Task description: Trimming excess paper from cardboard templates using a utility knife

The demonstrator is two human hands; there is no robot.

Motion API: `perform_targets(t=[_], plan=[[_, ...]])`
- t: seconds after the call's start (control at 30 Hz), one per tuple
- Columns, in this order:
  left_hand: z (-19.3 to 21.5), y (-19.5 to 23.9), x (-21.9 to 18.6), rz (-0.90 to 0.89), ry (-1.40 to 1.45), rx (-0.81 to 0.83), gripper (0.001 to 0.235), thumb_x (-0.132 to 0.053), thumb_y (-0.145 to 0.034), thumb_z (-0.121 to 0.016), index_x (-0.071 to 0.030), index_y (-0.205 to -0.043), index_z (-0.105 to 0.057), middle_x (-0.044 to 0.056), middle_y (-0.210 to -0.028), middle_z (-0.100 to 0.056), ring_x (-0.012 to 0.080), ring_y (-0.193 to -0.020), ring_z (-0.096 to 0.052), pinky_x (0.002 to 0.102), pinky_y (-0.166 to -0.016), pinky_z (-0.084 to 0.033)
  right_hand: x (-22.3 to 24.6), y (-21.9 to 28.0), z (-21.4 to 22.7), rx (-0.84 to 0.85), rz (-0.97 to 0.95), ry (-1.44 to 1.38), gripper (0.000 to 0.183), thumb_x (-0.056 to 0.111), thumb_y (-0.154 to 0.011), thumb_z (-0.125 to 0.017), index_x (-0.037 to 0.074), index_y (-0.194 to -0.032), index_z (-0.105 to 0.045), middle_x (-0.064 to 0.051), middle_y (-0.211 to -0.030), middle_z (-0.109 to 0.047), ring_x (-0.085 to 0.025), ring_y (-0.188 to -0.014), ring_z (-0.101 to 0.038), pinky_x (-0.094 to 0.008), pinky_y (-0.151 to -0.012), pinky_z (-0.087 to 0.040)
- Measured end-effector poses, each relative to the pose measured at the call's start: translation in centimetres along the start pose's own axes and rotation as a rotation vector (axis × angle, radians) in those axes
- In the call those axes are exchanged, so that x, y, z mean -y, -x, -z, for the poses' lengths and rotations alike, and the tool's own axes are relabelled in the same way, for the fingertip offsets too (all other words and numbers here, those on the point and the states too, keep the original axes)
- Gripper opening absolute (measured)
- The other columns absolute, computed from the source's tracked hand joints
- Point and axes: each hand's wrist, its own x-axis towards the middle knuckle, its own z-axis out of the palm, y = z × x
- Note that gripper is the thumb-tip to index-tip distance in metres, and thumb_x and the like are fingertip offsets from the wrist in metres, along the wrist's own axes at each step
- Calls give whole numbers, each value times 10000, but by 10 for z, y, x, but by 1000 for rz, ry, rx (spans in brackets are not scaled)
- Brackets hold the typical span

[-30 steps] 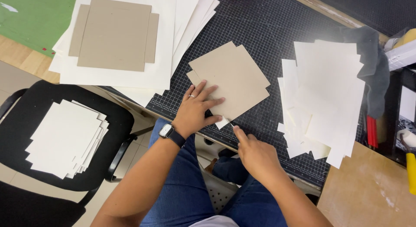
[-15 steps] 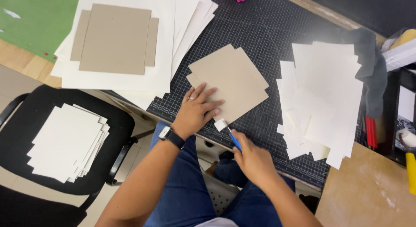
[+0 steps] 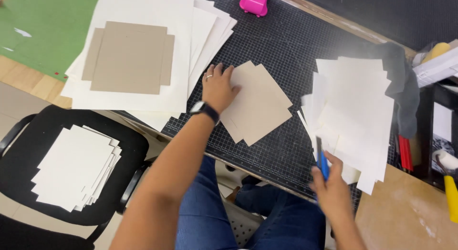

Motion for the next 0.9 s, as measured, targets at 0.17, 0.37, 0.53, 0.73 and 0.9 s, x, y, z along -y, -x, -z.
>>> perform_targets(t=[0.17, 0.37, 0.53, 0.73, 0.9], plan=[[1, 9, -25, 117, -51, 43, 737, -399, -909, -681, -114, -1528, -402, 217, -1480, -440, 433, -1377, -366, 602, -1113, -320, 11, -61, -95, -102, 347, -965, 452, 109, -1029, -509, 115, -1413, -270, -312, -1173, -672, -343, -1021, -723, -438, -916, -610], [-2, 56, 25, 194, 279, -84, 586, -411, -673, -870, -131, -1086, -563, 88, -976, -598, 310, -952, -573, 462, -822, -433, 21, -73, -113, -247, 418, -1020, 459, 40, -1063, -527, 99, -1443, -277, -306, -1228, -637, -294, -1081, -697, -390, -978, -588], [60, 172, 60, 212, 857, 5, 315, -341, -891, -767, -170, -804, -516, -23, -758, -562, 124, -729, -521, 309, -680, -395, -10, -96, -121, -138, 573, -986, 405, 0, -1083, -516, 149, -1384, -289, -345, -1271, -599, -315, -1067, -691, -389, -1025, -563], [148, 293, 157, 859, 1216, -540, 722, -291, -839, -723, -170, -1511, -489, -11, -1393, -656, 101, -1249, -619, 266, -1097, -458, 3, -76, -111, -125, 663, -942, 370, -65, -1127, -432, 150, -1371, -255, -418, -1309, -497, -370, -1106, -663, -421, -1022, -562], [133, 359, 321, 641, 942, -1536, 152, -115, -959, -712, -157, -1046, -595, 25, -1065, -717, 124, -970, -692, 252, -934, -551, 3, -71, -112, -171, 750, -819, 353, -117, -1150, -402, 84, -1367, -209, -471, -1308, -444, -437, -1088, -632, -473, -1004, -538]])
